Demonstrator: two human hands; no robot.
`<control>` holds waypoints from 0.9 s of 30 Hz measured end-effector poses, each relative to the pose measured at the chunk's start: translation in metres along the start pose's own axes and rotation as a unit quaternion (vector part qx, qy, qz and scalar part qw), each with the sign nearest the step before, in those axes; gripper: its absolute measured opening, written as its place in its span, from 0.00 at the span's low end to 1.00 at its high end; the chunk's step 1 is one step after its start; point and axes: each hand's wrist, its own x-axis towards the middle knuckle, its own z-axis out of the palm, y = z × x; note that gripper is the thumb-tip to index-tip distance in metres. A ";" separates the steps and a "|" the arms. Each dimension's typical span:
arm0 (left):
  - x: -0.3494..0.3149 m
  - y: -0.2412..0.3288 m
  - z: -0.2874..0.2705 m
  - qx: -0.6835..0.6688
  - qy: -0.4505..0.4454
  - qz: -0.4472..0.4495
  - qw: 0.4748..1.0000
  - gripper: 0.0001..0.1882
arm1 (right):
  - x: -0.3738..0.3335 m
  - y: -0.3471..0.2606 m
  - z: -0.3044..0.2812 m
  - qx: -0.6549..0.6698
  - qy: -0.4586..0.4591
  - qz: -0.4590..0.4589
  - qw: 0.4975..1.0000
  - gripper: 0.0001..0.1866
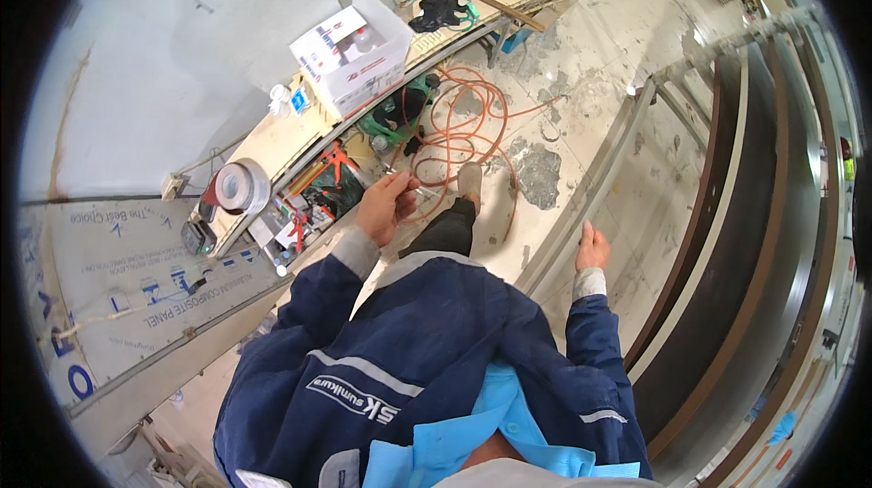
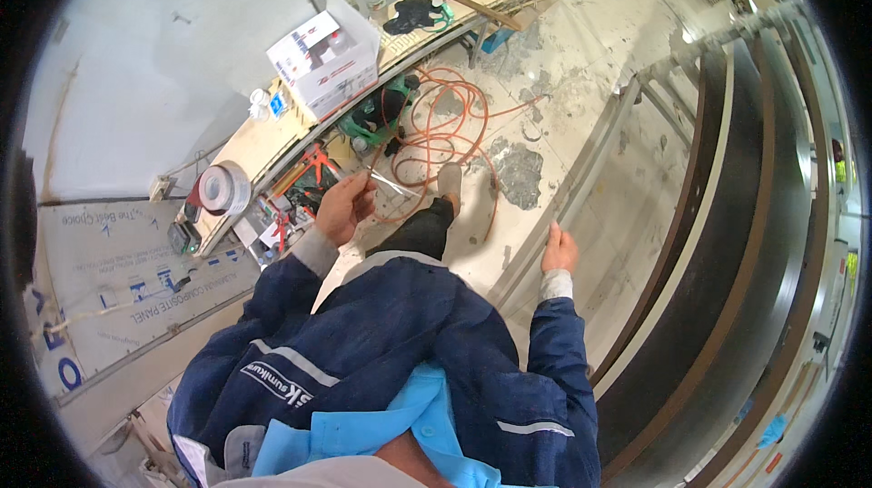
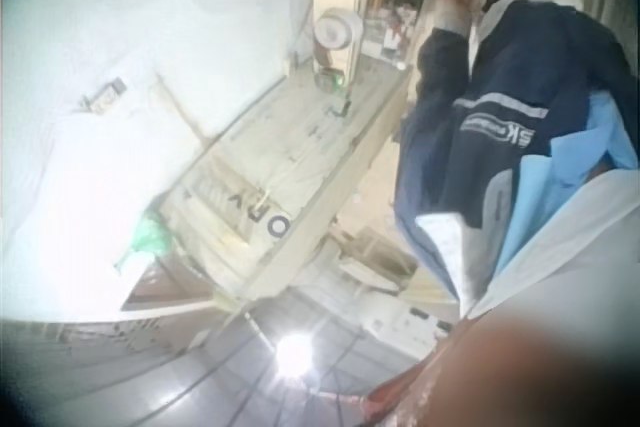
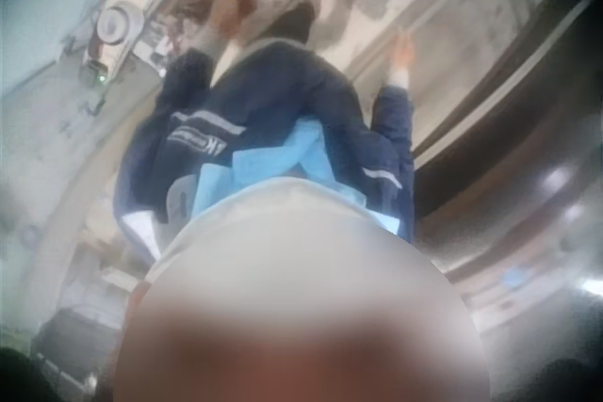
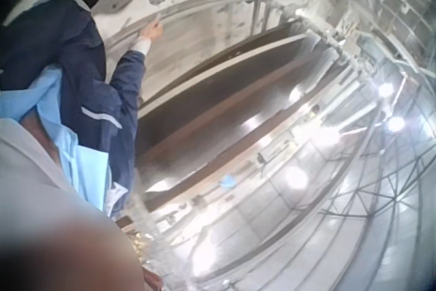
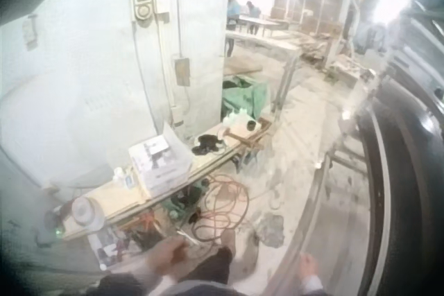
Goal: The person applies a dark finish to a curved wooden panel using a small brush and wipes the surface with a cloth. They then retrieve a small label, peel off its backing, and stick it onto the panel.
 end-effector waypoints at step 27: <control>0.466 0.219 0.132 0.622 0.454 0.036 0.637 0.16 | 0.569 -0.080 0.017 0.147 -0.274 0.198 0.930 0.14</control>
